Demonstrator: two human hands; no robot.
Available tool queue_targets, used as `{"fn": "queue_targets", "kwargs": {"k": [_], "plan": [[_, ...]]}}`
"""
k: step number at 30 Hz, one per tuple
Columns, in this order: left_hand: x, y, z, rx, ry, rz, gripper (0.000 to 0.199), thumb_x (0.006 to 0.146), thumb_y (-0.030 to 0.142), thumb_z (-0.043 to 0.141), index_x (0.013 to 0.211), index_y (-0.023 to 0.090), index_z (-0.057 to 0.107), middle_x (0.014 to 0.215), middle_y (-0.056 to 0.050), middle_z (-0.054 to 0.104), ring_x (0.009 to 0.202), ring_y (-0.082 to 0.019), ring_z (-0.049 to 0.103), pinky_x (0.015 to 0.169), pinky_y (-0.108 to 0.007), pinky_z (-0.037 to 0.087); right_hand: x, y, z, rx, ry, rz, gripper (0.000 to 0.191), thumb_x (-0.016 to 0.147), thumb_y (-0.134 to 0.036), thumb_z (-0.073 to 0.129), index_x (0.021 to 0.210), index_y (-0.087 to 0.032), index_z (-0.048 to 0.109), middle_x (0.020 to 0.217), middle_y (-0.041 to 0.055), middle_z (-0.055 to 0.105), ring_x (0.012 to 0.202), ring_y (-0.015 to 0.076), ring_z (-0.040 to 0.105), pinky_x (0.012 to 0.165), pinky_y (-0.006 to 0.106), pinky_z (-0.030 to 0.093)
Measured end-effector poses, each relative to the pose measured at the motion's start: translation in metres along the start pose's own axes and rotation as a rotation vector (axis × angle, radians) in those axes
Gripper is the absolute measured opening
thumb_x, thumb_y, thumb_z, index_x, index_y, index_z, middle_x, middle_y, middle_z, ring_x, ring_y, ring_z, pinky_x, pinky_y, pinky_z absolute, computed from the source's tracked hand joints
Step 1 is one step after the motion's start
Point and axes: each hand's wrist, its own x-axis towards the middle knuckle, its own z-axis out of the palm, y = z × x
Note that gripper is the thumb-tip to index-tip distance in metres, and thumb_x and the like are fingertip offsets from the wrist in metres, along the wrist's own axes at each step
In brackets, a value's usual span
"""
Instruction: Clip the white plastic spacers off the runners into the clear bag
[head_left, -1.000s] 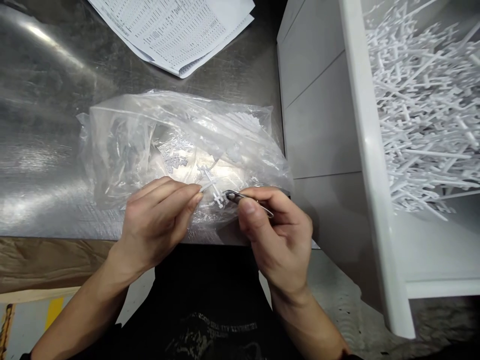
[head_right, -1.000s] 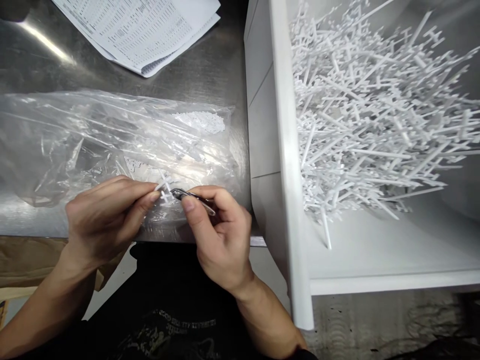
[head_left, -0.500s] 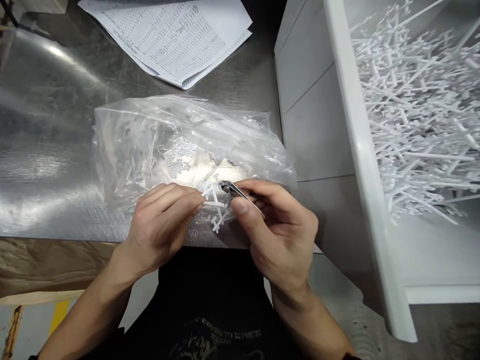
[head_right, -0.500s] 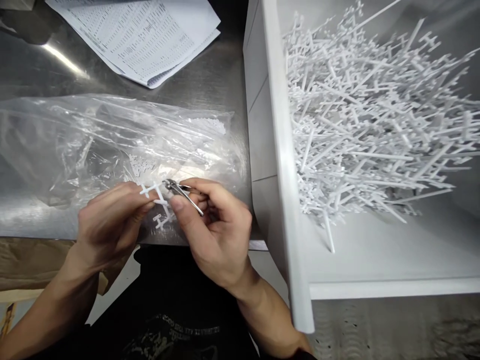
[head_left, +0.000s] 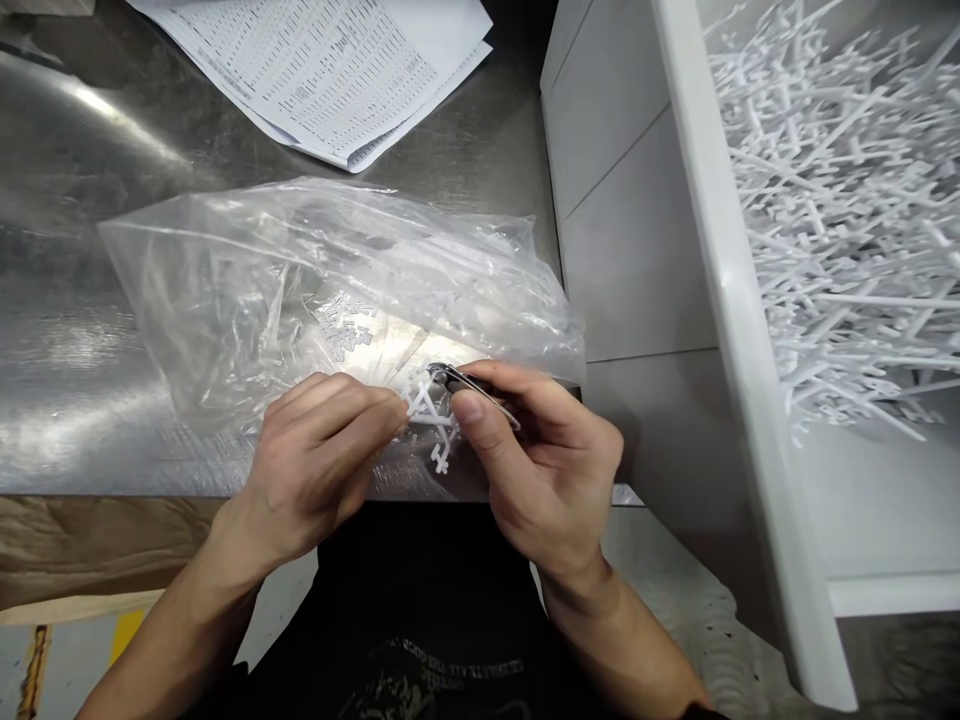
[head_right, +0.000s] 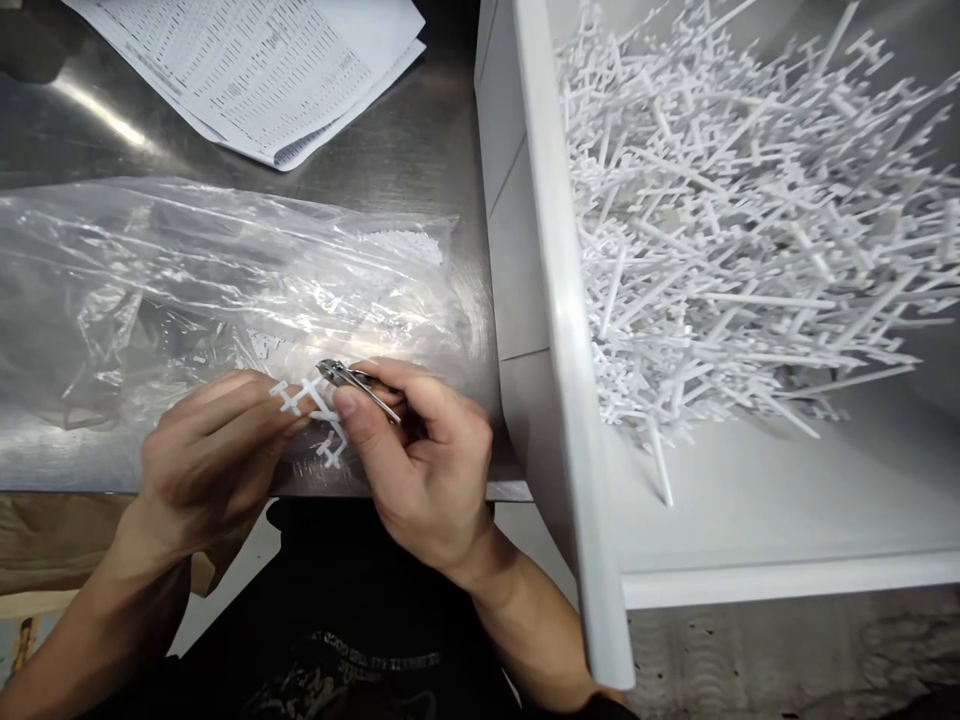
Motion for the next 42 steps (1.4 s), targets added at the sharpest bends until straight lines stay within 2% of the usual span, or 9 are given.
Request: {"fn": "queue_targets", "kwargs": {"k": [4, 10, 14, 18, 24, 31, 34, 38, 42], "plan": [[0.001, 0.000, 0.001, 0.043, -0.014, 0.032, 0.027, 0.102, -0.003, 0.059, 0.113, 0.020, 0.069, 0.095, -0.003, 0.077, 0.076, -0.018, 0.062, 0.069, -0.038, 0.048, -0.003, 0.000, 0.002, -0.035, 0.022, -0.034, 0.014, 0.097, -0.016, 0.088, 0.107, -0.025, 0.086, 0.098, 0.0012, 0.091, 0.083, 0.0210, 0.085, 0.078, 0.036, 0.073], [0.004, 0.003, 0.002, 0.060, -0.047, -0.007, 0.021, 0.107, 0.003, 0.058, 0.111, 0.021, 0.068, 0.095, -0.001, 0.077, 0.079, -0.018, 0.065, 0.073, -0.038, 0.047, -0.002, 0.003, 0.004, -0.072, 0.063, -0.059, 0.011, 0.099, -0.013, 0.084, 0.103, -0.023, 0.086, 0.101, 0.0031, 0.092, 0.091, 0.0245, 0.088, 0.085, 0.039, 0.075], [0.006, 0.004, 0.002, 0.021, -0.033, -0.053, 0.016, 0.111, 0.008, 0.059, 0.111, 0.023, 0.067, 0.091, 0.001, 0.076, 0.077, -0.016, 0.066, 0.076, -0.036, 0.049, 0.002, 0.000, 0.001, -0.007, 0.064, -0.002, 0.011, 0.096, -0.013, 0.085, 0.099, -0.023, 0.086, 0.092, 0.0008, 0.088, 0.079, 0.0209, 0.085, 0.071, 0.034, 0.072], [0.006, 0.004, 0.002, 0.000, -0.028, -0.056, 0.018, 0.110, 0.006, 0.059, 0.114, 0.023, 0.065, 0.094, 0.001, 0.077, 0.080, -0.016, 0.065, 0.076, -0.036, 0.050, -0.001, -0.007, -0.002, 0.057, 0.031, 0.043, 0.013, 0.091, -0.015, 0.090, 0.098, -0.025, 0.087, 0.077, -0.0023, 0.080, 0.063, 0.0171, 0.073, 0.053, 0.029, 0.059], [0.005, 0.004, 0.002, 0.011, -0.030, -0.051, 0.022, 0.109, 0.003, 0.057, 0.117, 0.023, 0.065, 0.096, 0.001, 0.078, 0.081, -0.017, 0.066, 0.077, -0.037, 0.051, -0.008, -0.013, -0.001, -0.013, -0.031, 0.034, 0.014, 0.093, -0.018, 0.091, 0.104, -0.027, 0.088, 0.076, -0.0003, 0.078, 0.066, 0.0208, 0.071, 0.056, 0.034, 0.057], [0.002, 0.002, 0.004, 0.060, -0.014, -0.021, 0.027, 0.103, -0.001, 0.058, 0.114, 0.021, 0.068, 0.097, 0.000, 0.080, 0.082, -0.017, 0.069, 0.077, -0.036, 0.051, -0.006, -0.008, 0.003, -0.023, -0.018, 0.017, 0.012, 0.093, -0.018, 0.090, 0.104, -0.024, 0.088, 0.076, -0.0016, 0.079, 0.062, 0.0163, 0.069, 0.053, 0.029, 0.054], [0.001, 0.002, 0.006, 0.107, -0.012, 0.006, 0.030, 0.101, -0.003, 0.058, 0.116, 0.021, 0.068, 0.094, 0.001, 0.079, 0.078, -0.017, 0.066, 0.073, -0.036, 0.048, -0.006, -0.006, 0.006, -0.010, -0.005, 0.001, 0.012, 0.094, -0.013, 0.088, 0.101, -0.023, 0.087, 0.081, -0.0017, 0.084, 0.063, 0.0155, 0.073, 0.058, 0.030, 0.061], [0.001, 0.002, 0.008, 0.127, -0.014, -0.007, 0.023, 0.104, 0.001, 0.061, 0.113, 0.021, 0.067, 0.092, 0.002, 0.079, 0.078, -0.016, 0.066, 0.075, -0.036, 0.048, -0.004, -0.006, 0.008, 0.073, 0.022, 0.028, 0.011, 0.096, -0.011, 0.085, 0.096, -0.022, 0.086, 0.091, 0.0015, 0.090, 0.079, 0.0219, 0.085, 0.074, 0.036, 0.074], [0.004, 0.002, 0.006, 0.088, -0.008, -0.049, 0.017, 0.108, 0.006, 0.061, 0.110, 0.022, 0.066, 0.091, 0.003, 0.079, 0.077, -0.015, 0.069, 0.075, -0.034, 0.051, -0.002, -0.009, 0.006, 0.111, 0.031, 0.070, 0.012, 0.093, -0.012, 0.086, 0.095, -0.024, 0.087, 0.094, 0.0012, 0.090, 0.084, 0.0222, 0.087, 0.077, 0.034, 0.075]]}}
